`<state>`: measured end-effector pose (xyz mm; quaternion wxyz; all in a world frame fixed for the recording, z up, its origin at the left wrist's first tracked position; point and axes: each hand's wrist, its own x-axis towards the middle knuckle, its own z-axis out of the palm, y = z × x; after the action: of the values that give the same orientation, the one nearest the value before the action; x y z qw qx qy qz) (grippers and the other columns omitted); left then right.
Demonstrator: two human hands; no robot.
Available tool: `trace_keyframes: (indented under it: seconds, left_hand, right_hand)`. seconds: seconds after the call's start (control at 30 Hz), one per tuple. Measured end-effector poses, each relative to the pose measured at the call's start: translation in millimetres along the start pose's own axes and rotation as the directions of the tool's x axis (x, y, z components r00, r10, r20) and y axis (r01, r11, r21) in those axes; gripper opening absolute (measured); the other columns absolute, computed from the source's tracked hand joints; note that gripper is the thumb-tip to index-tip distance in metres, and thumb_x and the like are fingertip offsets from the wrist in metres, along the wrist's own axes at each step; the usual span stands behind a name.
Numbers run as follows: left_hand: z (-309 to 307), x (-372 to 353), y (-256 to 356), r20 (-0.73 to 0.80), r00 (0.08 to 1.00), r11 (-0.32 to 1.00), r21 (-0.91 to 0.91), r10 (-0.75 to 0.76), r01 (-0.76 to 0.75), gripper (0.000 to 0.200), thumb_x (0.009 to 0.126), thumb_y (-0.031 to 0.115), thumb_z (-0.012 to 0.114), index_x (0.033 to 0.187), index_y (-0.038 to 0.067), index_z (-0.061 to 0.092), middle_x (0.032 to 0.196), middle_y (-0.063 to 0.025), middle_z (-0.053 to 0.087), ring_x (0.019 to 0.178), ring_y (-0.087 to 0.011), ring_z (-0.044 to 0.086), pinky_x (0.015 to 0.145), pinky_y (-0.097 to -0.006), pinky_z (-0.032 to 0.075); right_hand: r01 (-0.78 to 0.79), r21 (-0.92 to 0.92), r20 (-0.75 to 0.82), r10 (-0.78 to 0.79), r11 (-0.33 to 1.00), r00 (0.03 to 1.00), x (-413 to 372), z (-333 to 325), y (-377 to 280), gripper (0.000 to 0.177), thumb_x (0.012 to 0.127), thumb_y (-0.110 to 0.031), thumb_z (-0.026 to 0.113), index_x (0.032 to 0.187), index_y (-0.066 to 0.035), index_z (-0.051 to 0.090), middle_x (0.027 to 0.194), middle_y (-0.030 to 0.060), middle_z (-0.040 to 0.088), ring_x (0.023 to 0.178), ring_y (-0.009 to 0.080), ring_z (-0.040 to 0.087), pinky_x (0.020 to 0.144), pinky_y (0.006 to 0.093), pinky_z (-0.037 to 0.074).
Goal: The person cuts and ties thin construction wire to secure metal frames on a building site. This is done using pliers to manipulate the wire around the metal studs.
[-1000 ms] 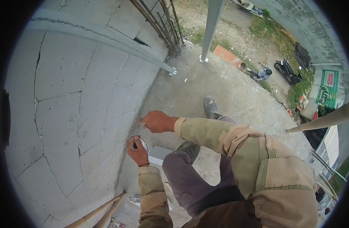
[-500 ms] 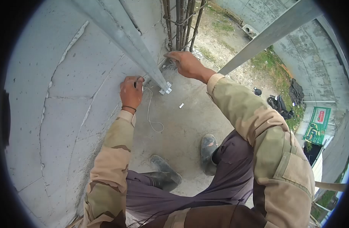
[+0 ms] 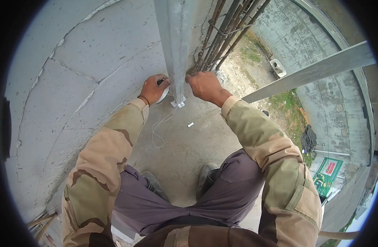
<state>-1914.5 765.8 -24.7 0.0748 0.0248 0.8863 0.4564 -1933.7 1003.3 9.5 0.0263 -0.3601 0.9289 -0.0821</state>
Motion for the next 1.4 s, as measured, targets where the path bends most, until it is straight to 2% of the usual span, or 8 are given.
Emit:
trace_keyframes:
  seconds: [0.13, 0.27, 0.5, 0.87, 1.0, 1.03, 1.33, 1.4]
  left_hand:
    - [6.0, 8.2, -16.3, -0.070, 0.992, 0.991, -0.075, 0.109, -0.114, 0.026, 0.094, 0.027, 0.069, 0.107, 0.006, 0.076, 0.096, -0.0147, 0.076, 0.085, -0.0279, 0.071, 0.082, -0.0383, 0.054]
    - [-4.3, 8.5, -41.5, 0.185, 0.960, 0.968, 0.092, 0.213, -0.232, 0.025, 0.093, 0.025, 0.068, 0.108, 0.005, 0.075, 0.103, -0.0170, 0.075, 0.092, -0.0326, 0.070, 0.088, -0.0408, 0.053]
    - [-7.9, 0.4, -47.2, 0.286, 0.937, 0.927, 0.254, 0.201, -0.276, 0.025, 0.091, 0.020, 0.065, 0.114, 0.015, 0.073, 0.100, -0.0148, 0.074, 0.093, -0.0352, 0.069, 0.088, -0.0440, 0.054]
    - [-12.2, 5.5, -36.5, 0.307, 0.927, 0.972, 0.027, 0.215, -0.235, 0.041, 0.086, 0.013, 0.060, 0.126, 0.014, 0.071, 0.095, -0.0138, 0.074, 0.091, -0.0272, 0.070, 0.089, -0.0384, 0.053]
    - [-23.9, 5.3, -34.2, 0.410, 0.894, 0.983, -0.065, 0.181, -0.169, 0.051, 0.085, 0.013, 0.059, 0.135, 0.019, 0.068, 0.096, -0.0169, 0.076, 0.089, -0.0253, 0.071, 0.087, -0.0375, 0.054]
    - [-25.8, 5.4, -33.4, 0.405, 0.895, 0.983, -0.067, 0.185, -0.173, 0.051, 0.085, 0.013, 0.059, 0.135, 0.019, 0.068, 0.096, -0.0169, 0.076, 0.089, -0.0253, 0.071, 0.087, -0.0375, 0.054]
    - [-7.4, -8.4, -54.2, 0.262, 0.941, 0.974, 0.007, 0.216, -0.226, 0.025, 0.085, 0.015, 0.060, 0.099, 0.007, 0.079, 0.089, -0.0187, 0.076, 0.083, -0.0292, 0.073, 0.085, -0.0399, 0.055]
    - [5.9, -12.4, -62.7, 0.255, 0.953, 0.971, -0.212, 0.162, -0.108, 0.020, 0.085, 0.018, 0.064, 0.089, 0.001, 0.074, 0.087, -0.0182, 0.075, 0.083, -0.0300, 0.072, 0.085, -0.0406, 0.054]
  right_hand:
    - [-0.189, -0.075, 0.066, 0.194, 0.979, 0.979, -13.3, -10.4, -19.3, 0.019, 0.083, -0.008, 0.057, 0.098, -0.004, 0.069, 0.079, 0.0239, 0.069, 0.078, 0.0426, 0.070, 0.069, 0.0533, 0.056]
    - [-0.296, -0.057, 0.158, 0.301, 0.954, 0.940, -45.3, 0.6, -32.4, 0.014, 0.080, -0.010, 0.060, 0.088, -0.001, 0.068, 0.079, 0.0269, 0.068, 0.076, 0.0457, 0.069, 0.068, 0.0532, 0.056]
    - [-0.236, 0.076, 0.204, 0.216, 0.969, 0.955, -47.5, 19.2, -63.9, 0.019, 0.094, -0.014, 0.059, 0.092, 0.004, 0.063, 0.071, 0.0297, 0.064, 0.070, 0.0479, 0.067, 0.063, 0.0550, 0.053]
    - [-0.258, 0.046, 0.349, 0.227, 0.965, 0.909, -37.2, -30.3, -126.5, 0.039, 0.097, -0.018, 0.058, 0.121, 0.013, 0.058, 0.073, 0.0319, 0.065, 0.072, 0.0485, 0.068, 0.067, 0.0546, 0.054]
    - [-0.030, -0.033, 0.327, 0.039, 0.999, 0.944, -22.3, -33.2, -144.2, 0.030, 0.097, -0.022, 0.059, 0.102, 0.008, 0.060, 0.069, 0.0255, 0.066, 0.067, 0.0425, 0.069, 0.063, 0.0503, 0.056]
    - [-0.047, -0.062, 0.386, 0.068, 0.997, 0.920, -11.9, -40.1, -150.0, 0.019, 0.081, -0.006, 0.061, 0.095, 0.006, 0.065, 0.081, 0.0266, 0.070, 0.077, 0.0399, 0.073, 0.070, 0.0477, 0.059]
    - [0.215, -0.206, 0.434, -0.108, 0.955, 0.894, 79.4, -68.0, -150.5, 0.013, 0.083, -0.007, 0.065, 0.088, 0.001, 0.073, 0.090, 0.0229, 0.072, 0.086, 0.0388, 0.072, 0.072, 0.0470, 0.059]
    - [0.232, -0.333, 0.448, -0.063, 0.914, 0.892, 106.1, -81.7, -155.6, 0.013, 0.084, -0.010, 0.068, 0.090, -0.003, 0.077, 0.095, 0.0194, 0.074, 0.093, 0.0354, 0.073, 0.074, 0.0447, 0.060]
